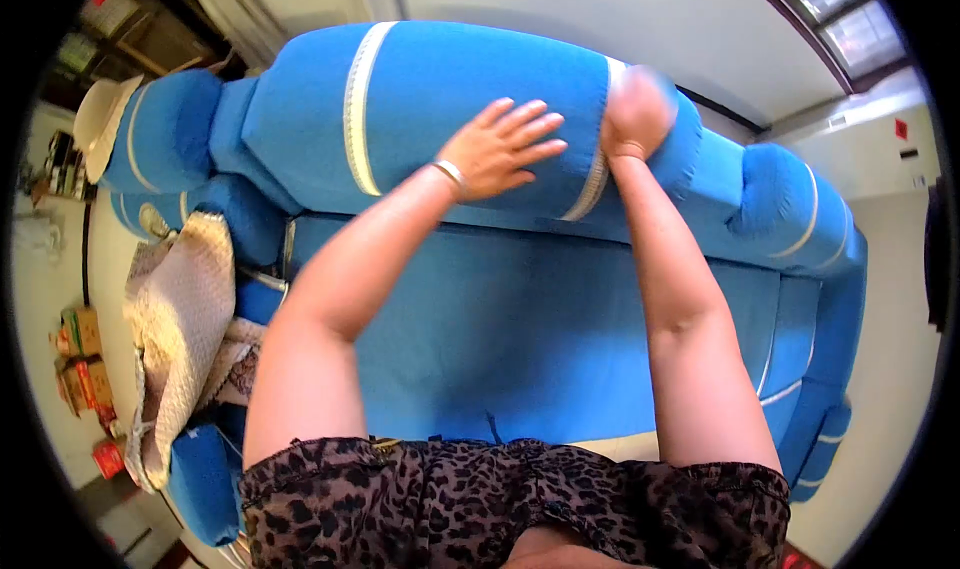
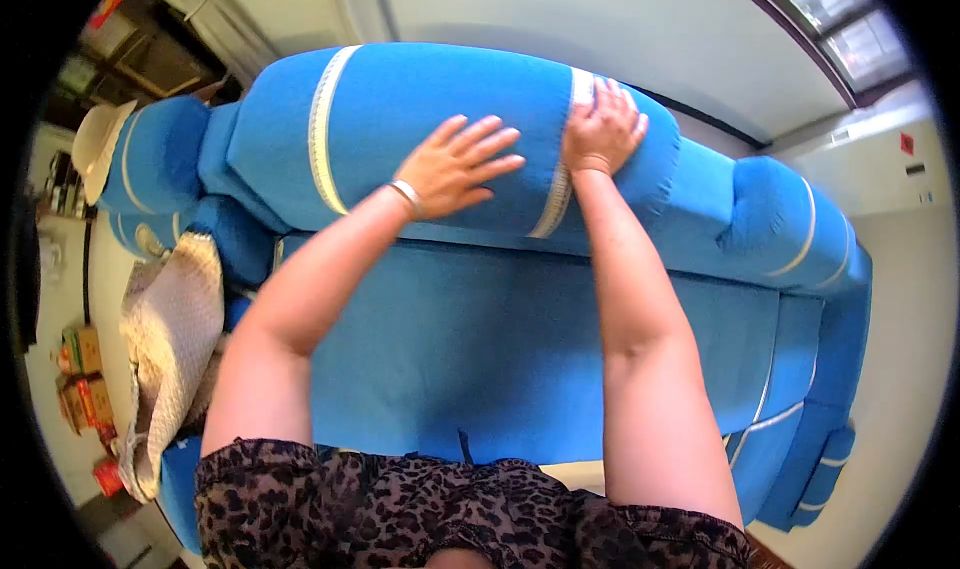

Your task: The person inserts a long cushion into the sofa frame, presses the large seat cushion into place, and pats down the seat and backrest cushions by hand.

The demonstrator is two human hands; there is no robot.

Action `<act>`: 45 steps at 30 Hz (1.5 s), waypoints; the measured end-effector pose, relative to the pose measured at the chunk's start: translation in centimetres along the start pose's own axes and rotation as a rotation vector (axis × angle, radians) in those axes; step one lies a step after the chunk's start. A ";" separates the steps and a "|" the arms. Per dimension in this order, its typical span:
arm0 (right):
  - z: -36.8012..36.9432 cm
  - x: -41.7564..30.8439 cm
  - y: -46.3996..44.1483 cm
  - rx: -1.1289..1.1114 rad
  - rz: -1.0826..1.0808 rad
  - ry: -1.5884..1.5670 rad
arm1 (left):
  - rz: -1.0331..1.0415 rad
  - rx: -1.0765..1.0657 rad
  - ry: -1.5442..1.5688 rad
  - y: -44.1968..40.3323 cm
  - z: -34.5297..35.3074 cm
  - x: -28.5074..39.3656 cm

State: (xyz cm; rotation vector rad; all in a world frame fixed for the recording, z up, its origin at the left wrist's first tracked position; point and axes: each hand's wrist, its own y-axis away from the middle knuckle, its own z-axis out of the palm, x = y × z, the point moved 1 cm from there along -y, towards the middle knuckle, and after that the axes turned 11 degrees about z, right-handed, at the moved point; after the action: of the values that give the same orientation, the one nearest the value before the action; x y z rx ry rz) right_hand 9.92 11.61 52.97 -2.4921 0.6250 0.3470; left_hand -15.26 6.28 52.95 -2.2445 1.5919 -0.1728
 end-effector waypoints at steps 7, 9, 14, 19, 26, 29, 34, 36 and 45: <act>0.5 0.1 0.2 0.194 -0.096 0.032 | -1.527 0.222 -0.673 19.1 -12.7 -19.2; 0.6 0.3 0.0 0.183 -0.127 0.056 | -1.037 0.436 -0.627 17.9 -14.8 -18.0; 0.7 0.9 -0.2 0.182 -0.175 0.049 | -0.459 0.298 -0.175 13.6 -6.2 -6.0; 0.5 0.8 -0.1 0.183 -0.167 0.059 | -1.719 0.378 -0.037 35.7 -8.0 -17.1; 0.4 1.0 -0.4 0.170 -0.221 0.055 | -0.763 0.601 -0.279 24.7 -7.4 -11.7; 1.1 1.0 -1.0 0.152 -0.207 0.022 | -1.808 0.423 0.177 34.0 0.5 -16.7; 0.5 1.0 -0.9 0.122 -0.194 0.013 | -1.131 0.728 -0.258 27.6 -4.2 -9.9; 0.2 0.3 -0.8 0.129 -0.195 0.013 | -1.351 0.612 -0.258 29.6 -2.2 -9.8; 0.5 1.0 -1.5 0.137 -0.199 0.044 | -1.464 0.779 0.185 33.1 2.0 -10.4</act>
State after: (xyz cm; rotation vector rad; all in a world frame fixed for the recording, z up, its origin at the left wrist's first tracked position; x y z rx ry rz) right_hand 11.52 12.67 52.87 -2.4096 0.3982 0.1688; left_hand -47.51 7.00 39.89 -2.1941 -0.3800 -1.1233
